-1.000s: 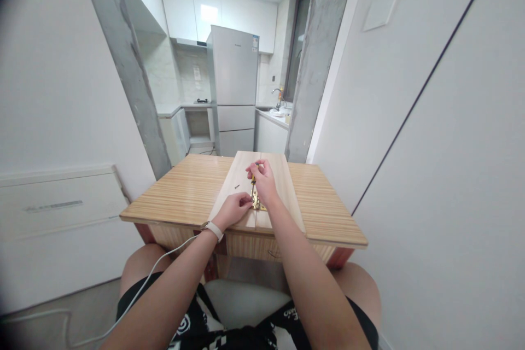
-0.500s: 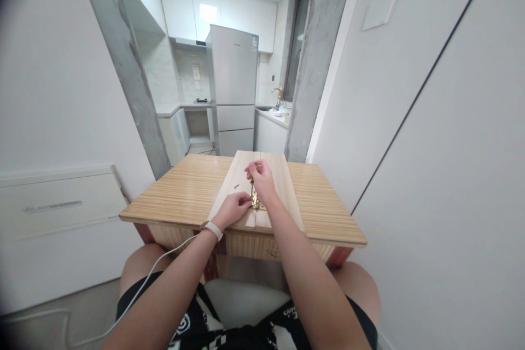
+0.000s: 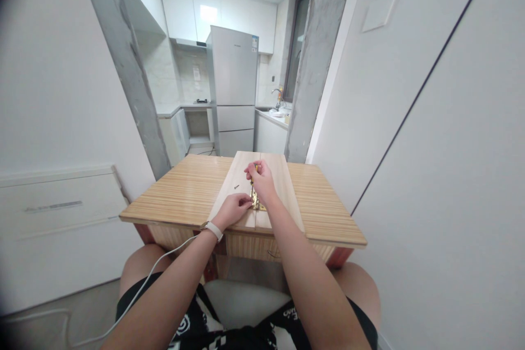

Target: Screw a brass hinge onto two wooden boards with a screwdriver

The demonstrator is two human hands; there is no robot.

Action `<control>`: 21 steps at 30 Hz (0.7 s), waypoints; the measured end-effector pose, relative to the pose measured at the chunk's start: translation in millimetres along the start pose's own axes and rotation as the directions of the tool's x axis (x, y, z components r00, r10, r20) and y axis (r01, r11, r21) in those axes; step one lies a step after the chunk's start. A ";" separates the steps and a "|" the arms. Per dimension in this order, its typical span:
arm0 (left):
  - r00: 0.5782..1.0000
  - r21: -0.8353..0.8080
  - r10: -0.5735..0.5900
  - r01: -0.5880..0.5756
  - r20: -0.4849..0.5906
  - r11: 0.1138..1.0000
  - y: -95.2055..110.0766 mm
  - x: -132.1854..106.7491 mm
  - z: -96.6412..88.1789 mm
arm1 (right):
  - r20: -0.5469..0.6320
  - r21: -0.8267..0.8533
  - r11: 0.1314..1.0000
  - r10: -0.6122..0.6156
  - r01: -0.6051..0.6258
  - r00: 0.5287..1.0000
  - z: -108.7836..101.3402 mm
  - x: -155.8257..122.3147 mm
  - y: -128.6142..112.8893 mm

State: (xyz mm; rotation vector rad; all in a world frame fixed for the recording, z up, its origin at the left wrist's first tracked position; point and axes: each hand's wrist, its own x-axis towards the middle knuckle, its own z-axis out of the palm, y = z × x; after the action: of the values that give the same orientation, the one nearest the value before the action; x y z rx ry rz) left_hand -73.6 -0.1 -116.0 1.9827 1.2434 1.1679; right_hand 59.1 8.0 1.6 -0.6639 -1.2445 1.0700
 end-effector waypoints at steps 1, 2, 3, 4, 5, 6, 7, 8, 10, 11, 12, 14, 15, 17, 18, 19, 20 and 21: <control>1.000 0.000 -0.002 0.002 -0.001 1.000 0.1 0.2 0.0 | 0.020 0.015 1.000 0.002 -0.002 1.000 0.0 -0.6 -0.9; 1.000 -0.001 -0.001 0.001 -0.002 1.000 0.1 0.3 0.1 | 0.037 0.034 0.999 0.006 -0.007 0.999 -0.2 -0.8 -1.3; 1.000 -0.002 0.001 -0.001 -0.003 1.000 -0.2 0.4 0.3 | 0.049 0.052 0.999 0.012 -0.014 0.999 -0.6 -0.7 -1.0; 1.000 -0.002 0.005 -0.005 -0.001 1.000 -0.7 0.5 0.6 | 0.055 0.063 0.998 0.018 -0.022 0.998 -1.2 -0.1 -0.1; 1.000 -0.003 0.008 -0.008 -0.001 1.000 -1.3 0.6 0.9 | 0.055 0.066 0.997 0.024 -0.027 0.998 -1.8 0.7 1.4; 1.000 -0.003 0.010 -0.010 0.001 1.000 -2.0 0.6 1.2 | 0.050 0.060 0.998 0.028 -0.031 0.998 -2.4 1.9 3.5; 1.000 -0.003 0.010 -0.010 0.000 1.000 -2.8 0.7 1.6 | 0.041 0.052 0.998 0.029 -0.031 0.999 -2.9 3.0 5.7; 1.000 -0.002 0.009 -0.009 0.001 1.000 -3.6 0.7 1.8 | 0.029 0.047 0.998 0.029 -0.030 0.999 -3.3 4.0 7.8; 1.000 0.000 0.008 -0.008 0.001 1.000 -4.9 0.8 2.3 | 0.005 0.053 0.998 0.019 -0.020 1.000 -3.6 5.2 10.5; 1.000 0.002 0.007 -0.007 0.000 1.000 -5.3 0.9 2.4 | -0.003 0.053 0.999 0.011 -0.011 1.000 -3.4 5.1 10.8; 1.000 0.003 0.006 -0.006 0.001 1.000 -5.5 1.0 2.4 | -0.008 0.050 0.999 0.002 -0.001 1.000 -3.1 4.6 10.2; 1.000 0.005 0.006 -0.006 0.001 1.000 -5.3 1.1 2.2 | -0.009 0.034 0.999 -0.012 0.013 1.000 -2.2 2.9 7.0; 1.000 0.007 0.005 -0.005 -0.001 1.000 -5.0 1.0 2.1 | -0.004 0.030 0.999 -0.013 0.014 1.000 -1.8 1.9 5.0; 1.000 0.011 0.006 -0.006 -0.001 1.000 -3.9 0.8 1.7 | 0.016 0.046 0.999 0.000 -0.001 1.000 -1.4 0.6 1.5; 1.000 0.012 0.008 -0.008 -0.002 1.000 -3.4 0.6 1.5 | 0.026 0.061 0.998 0.011 -0.013 1.000 -1.4 0.5 0.6; 1.000 0.011 0.010 -0.010 -0.002 1.000 -3.0 0.4 1.4 | 0.034 0.073 0.997 0.021 -0.023 0.999 -1.6 0.7 0.5; 1.000 0.009 0.013 -0.013 -0.001 1.000 -2.7 0.2 1.3 | 0.036 0.078 0.996 0.028 -0.030 0.999 -2.0 1.2 1.0; 1.000 0.006 0.014 -0.014 0.000 1.000 -2.6 0.1 1.3 | 0.030 0.077 0.996 0.031 -0.034 0.999 -2.5 2.0 2.2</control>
State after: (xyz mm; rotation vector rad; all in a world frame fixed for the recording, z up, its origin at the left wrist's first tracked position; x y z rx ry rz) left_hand -73.6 1.1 -118.7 1.9991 1.2364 1.1724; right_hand 60.8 11.0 -0.1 -0.6127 -1.2143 1.1529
